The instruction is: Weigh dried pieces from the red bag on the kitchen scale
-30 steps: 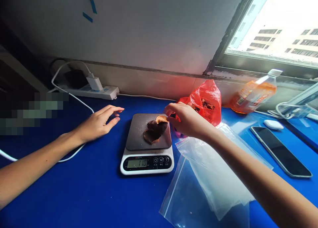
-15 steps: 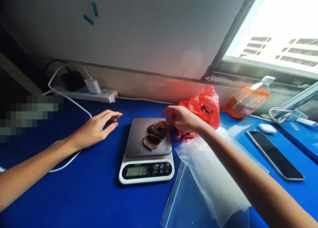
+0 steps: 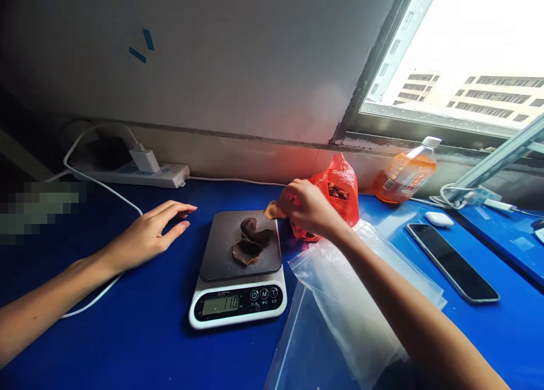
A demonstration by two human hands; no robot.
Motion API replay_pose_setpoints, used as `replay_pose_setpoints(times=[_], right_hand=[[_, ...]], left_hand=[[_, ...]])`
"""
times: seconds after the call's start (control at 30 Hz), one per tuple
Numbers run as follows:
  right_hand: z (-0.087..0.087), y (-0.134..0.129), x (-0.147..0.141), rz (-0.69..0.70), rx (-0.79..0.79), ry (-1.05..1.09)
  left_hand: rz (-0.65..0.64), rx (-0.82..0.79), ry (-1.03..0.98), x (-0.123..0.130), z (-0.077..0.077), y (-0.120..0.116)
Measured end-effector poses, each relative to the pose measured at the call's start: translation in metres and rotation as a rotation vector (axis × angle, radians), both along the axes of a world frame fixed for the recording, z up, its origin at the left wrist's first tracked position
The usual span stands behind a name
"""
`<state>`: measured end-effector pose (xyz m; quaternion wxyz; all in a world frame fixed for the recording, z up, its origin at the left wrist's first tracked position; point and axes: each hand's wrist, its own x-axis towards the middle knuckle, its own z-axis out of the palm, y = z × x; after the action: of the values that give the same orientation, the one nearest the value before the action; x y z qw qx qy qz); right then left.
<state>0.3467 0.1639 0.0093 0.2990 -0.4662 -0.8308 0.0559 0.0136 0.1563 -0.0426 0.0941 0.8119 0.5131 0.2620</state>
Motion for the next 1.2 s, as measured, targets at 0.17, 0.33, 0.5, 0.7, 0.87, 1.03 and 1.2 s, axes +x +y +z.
replay_pose_setpoints(times=[0.17,0.33,0.5,0.7,0.87,1.03,1.2], right_hand=[[0.007,-0.007,0.056,-0.348,0.125,0.455],[-0.005,-0.009,0.093,-0.259,-0.251,0.389],[-0.020,-0.003,0.083,-0.189,-0.399,0.385],[-0.021,0.013,0.094,-0.457,-0.148,0.285],[-0.020,0.010,0.097,-0.842,-0.077,-0.104],[-0.008,-0.004,0.076,-0.840,-0.019,-0.358],[-0.011,0.001,0.069,-0.409,-0.165,-0.412]], left_hand=[[0.019,0.032,-0.068,0.000,0.006,0.000],[-0.085,0.298,-0.088,0.037,0.048,-0.012],[-0.740,0.344,0.150,0.146,0.083,-0.010],[-0.859,0.464,0.541,0.225,0.074,0.048],[-0.665,0.417,0.620,0.207,0.082,0.057],[-0.596,0.273,0.525,0.195,0.092,0.036],[-0.614,0.216,0.425,0.190,0.092,0.025]])
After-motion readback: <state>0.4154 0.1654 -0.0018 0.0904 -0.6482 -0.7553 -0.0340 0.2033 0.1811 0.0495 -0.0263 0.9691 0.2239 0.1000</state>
